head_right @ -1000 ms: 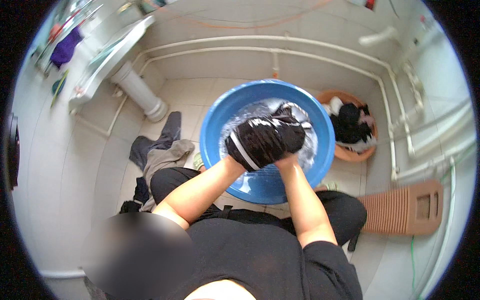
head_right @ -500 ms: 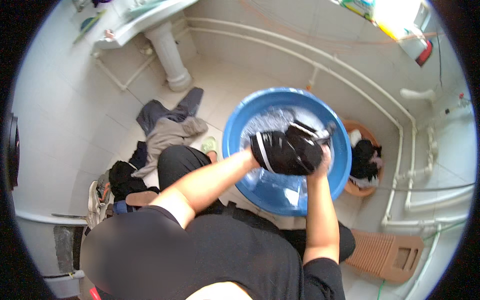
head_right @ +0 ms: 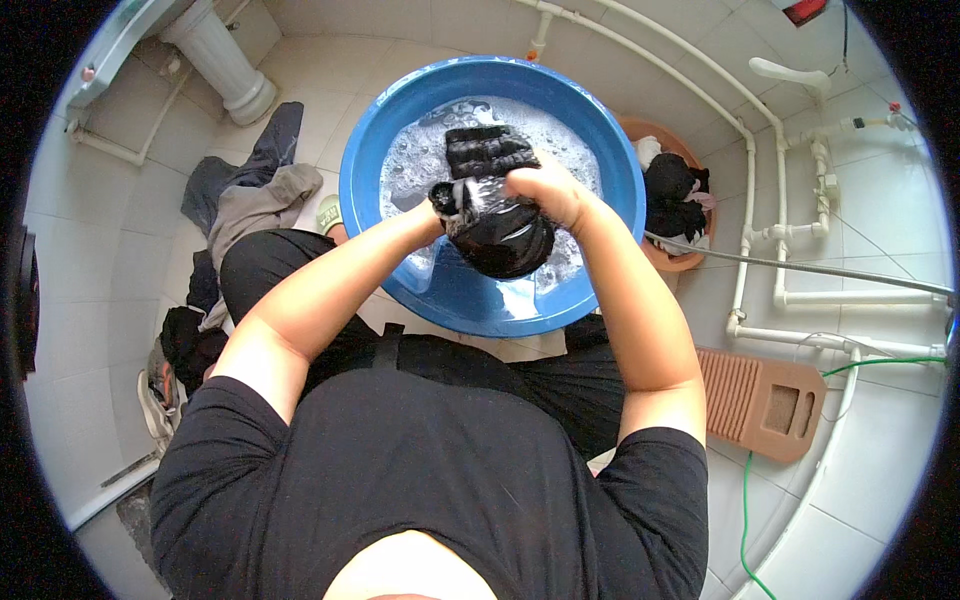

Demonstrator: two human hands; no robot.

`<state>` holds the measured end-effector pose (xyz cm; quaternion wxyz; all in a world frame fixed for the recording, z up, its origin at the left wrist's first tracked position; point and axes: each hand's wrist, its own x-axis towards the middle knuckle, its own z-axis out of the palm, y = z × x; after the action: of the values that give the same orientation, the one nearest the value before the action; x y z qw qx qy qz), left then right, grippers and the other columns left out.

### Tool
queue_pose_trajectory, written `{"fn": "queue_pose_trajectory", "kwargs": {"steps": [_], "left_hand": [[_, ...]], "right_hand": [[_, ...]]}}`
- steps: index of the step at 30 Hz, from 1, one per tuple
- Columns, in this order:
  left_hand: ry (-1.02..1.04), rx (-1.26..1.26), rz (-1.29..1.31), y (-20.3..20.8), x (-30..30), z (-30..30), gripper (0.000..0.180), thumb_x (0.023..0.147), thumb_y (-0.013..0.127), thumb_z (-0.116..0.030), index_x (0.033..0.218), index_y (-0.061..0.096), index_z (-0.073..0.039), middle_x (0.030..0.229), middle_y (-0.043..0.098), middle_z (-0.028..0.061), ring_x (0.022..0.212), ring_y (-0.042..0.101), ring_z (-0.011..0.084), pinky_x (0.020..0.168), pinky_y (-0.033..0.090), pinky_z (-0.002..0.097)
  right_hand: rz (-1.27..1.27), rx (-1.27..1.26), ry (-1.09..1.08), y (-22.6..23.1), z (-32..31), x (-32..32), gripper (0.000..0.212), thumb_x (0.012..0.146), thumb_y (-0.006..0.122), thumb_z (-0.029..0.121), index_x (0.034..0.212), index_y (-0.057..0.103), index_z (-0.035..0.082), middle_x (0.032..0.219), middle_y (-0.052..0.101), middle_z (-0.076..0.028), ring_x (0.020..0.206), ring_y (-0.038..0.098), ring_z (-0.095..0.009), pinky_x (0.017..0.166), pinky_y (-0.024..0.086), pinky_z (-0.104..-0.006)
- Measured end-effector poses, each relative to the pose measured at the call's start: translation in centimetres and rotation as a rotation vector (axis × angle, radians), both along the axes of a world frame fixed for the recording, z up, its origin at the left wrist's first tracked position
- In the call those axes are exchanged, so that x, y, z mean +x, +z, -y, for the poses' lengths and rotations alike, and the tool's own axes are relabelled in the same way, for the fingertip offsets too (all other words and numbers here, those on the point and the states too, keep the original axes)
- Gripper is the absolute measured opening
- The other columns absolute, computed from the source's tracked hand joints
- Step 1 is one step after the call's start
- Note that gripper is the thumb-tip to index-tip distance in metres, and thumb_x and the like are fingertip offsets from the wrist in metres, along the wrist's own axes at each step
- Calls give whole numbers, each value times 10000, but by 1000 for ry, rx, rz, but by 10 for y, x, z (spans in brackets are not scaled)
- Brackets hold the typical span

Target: The person sits on the floor and hand-washes dark-colored clothes in a blue basin filled with soapy water. They scrub the garments against a washboard, rinse them, and transfer the wet items into a separate bucket.

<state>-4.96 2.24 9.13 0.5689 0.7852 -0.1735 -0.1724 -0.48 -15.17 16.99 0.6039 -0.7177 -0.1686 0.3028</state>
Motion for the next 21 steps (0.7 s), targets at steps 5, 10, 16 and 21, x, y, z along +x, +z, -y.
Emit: {"fn": "queue_pose_trajectory", "kwargs": {"steps": [5, 10, 16, 21], "left_hand": [[310, -928, -308, -30, -5, 3, 495, 854, 528, -87, 1320, 364, -63, 1266, 455, 85, 1135, 471, 161, 976, 391, 306], [188, -993, -373, -22, -9, -18, 294, 847, 462, -34, 1125, 542, 18, 1095, 595, 121, 1012, 572, 196, 924, 448, 327], [260, -469, 48, -37, 6, -10, 225, 774, 504, -14, 975, 604, -3, 1002, 607, 88, 950, 567, 164, 873, 435, 283], [413, -147, 84, -45, 2, 0, 206, 737, 537, -66, 927, 617, -77, 952, 620, 125, 903, 591, 235, 810, 438, 313]], "right_hand": [[-208, 189, -75, -27, 22, -3, 285, 617, 515, 130, 847, 582, -24, 778, 582, -57, 710, 522, -137, 658, 435, -250], [-319, 204, -98, -50, 45, -4, 443, 640, 482, 94, 1060, 556, -28, 977, 599, -97, 892, 566, -188, 809, 443, -281], [-272, 173, -275, -57, 21, -25, 330, 725, 519, 153, 1015, 587, 10, 883, 614, -50, 773, 573, -157, 713, 460, -300], [385, -131, -518, -100, 3, -39, 292, 680, 584, 178, 934, 629, 41, 860, 650, -137, 819, 627, -242, 743, 474, -319]]}}
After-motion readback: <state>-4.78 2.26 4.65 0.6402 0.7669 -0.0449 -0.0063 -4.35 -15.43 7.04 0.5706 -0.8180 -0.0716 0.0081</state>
